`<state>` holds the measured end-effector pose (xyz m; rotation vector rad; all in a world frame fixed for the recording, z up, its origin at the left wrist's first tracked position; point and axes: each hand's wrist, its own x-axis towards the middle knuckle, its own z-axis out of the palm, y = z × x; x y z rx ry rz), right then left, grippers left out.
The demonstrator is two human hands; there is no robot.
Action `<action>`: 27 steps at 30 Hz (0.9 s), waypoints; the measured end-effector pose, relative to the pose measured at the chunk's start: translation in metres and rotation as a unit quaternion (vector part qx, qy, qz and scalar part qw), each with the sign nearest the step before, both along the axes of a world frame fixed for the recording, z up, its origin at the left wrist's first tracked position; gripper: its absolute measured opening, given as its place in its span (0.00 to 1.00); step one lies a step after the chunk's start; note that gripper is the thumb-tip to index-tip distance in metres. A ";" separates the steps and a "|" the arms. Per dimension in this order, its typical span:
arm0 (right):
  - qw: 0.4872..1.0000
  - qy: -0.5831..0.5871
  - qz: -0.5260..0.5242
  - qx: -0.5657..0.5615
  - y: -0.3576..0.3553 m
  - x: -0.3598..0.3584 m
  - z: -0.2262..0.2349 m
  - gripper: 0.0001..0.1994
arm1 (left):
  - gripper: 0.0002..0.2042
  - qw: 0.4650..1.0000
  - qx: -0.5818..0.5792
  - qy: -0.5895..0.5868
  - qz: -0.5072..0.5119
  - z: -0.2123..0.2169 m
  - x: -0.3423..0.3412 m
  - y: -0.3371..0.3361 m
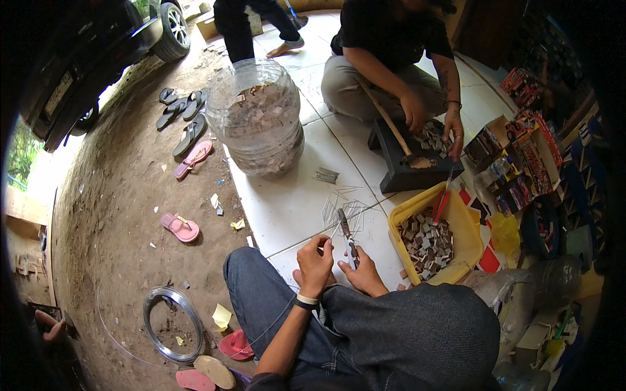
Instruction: The person sits on the floor and uses pliers to cut a thin metal wire into short segments. The cut pieces are placed on the floor. Another person nearby uses a hammer to break small items on a block.
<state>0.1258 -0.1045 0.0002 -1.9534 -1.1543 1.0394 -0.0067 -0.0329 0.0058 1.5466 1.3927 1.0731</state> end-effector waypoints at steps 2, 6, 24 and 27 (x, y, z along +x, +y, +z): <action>1.000 -0.024 -0.007 -0.016 0.001 0.000 0.002 0.20 | 0.05 1.000 -0.012 -0.002 -0.003 0.000 -0.001 0.000; 0.997 -0.059 -0.032 -0.033 0.004 0.004 0.001 0.21 | 0.05 1.000 0.005 0.012 0.008 -0.001 -0.001 -0.001; 0.999 -0.031 -0.006 0.037 -0.003 0.000 -0.008 0.25 | 0.07 1.000 0.002 0.025 0.013 -0.003 0.000 0.001; 0.999 -0.010 -0.023 0.042 0.001 0.001 -0.010 0.26 | 0.07 1.000 0.012 0.022 0.008 -0.002 0.003 -0.001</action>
